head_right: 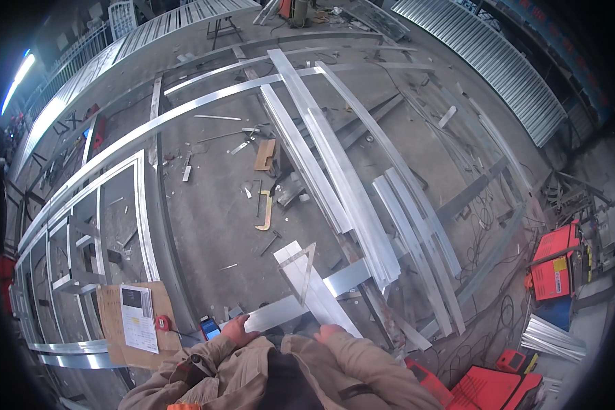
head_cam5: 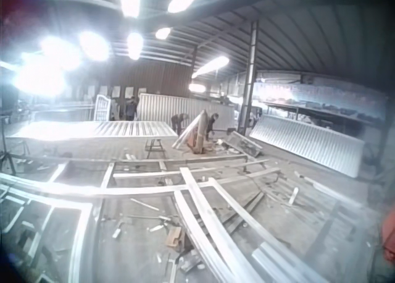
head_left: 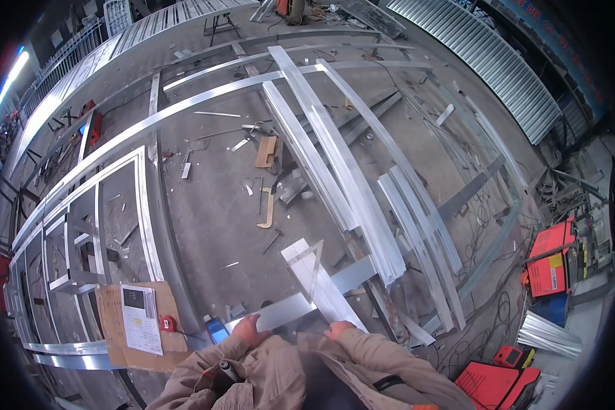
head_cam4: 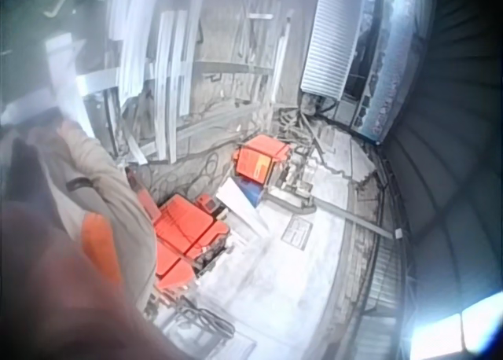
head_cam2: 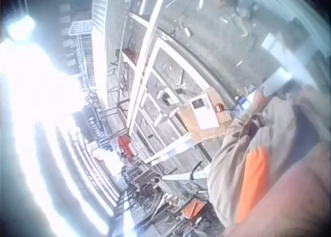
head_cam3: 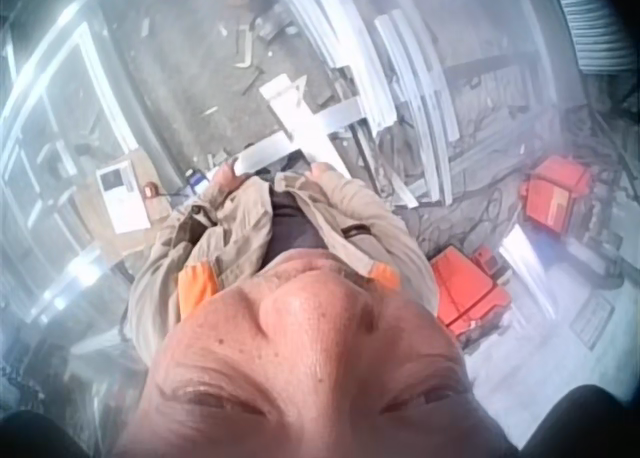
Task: The person uses a red marker and a metal square to mark lines on aluminum frame pieces. They position the square on the frame, draw straight lines along its edges, and reposition the square to mark additional lines on the same piece.
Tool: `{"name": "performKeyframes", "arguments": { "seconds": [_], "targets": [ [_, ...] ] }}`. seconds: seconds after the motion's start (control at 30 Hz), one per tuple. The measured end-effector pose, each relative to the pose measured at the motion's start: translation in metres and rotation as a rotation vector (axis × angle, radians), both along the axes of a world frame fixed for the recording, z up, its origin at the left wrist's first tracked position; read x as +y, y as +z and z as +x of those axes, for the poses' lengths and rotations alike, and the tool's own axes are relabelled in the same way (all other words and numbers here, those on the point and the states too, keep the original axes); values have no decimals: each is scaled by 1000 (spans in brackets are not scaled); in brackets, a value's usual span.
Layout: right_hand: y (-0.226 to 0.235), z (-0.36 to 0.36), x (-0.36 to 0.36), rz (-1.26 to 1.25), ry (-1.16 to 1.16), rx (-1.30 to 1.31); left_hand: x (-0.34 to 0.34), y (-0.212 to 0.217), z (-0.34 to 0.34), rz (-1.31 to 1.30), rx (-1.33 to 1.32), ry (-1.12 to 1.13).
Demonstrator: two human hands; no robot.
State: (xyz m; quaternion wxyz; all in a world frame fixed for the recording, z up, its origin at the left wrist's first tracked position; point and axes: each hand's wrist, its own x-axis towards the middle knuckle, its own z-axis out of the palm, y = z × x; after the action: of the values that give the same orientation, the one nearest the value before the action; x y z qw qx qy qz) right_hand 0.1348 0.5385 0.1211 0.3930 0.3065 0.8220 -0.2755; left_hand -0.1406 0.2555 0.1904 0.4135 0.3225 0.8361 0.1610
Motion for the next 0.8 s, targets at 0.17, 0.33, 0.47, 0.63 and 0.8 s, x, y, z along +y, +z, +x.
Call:
{"name": "performKeyframes", "arguments": {
  "seconds": [0.17, 0.33, 0.47, 0.63, 0.8],
  "targets": [
    [16, -13, 6, -51, 25, -41, 0, -6, 4, -9, 7, 37],
    [19, -5, 10, -23, -10, 52, 10, 16, 7, -34, -24, 55],
    [6, 1, 15, -8, -8, 50, 11, 9, 16, -32, 1, 46],
    [16, 6, 24, -57, -11, 26, 16, 12, 28, -43, 10, 54],
    [26, 13, 35, -58, 22, 26, 22, 7, 42, -36, 14, 73]
  ]
}}
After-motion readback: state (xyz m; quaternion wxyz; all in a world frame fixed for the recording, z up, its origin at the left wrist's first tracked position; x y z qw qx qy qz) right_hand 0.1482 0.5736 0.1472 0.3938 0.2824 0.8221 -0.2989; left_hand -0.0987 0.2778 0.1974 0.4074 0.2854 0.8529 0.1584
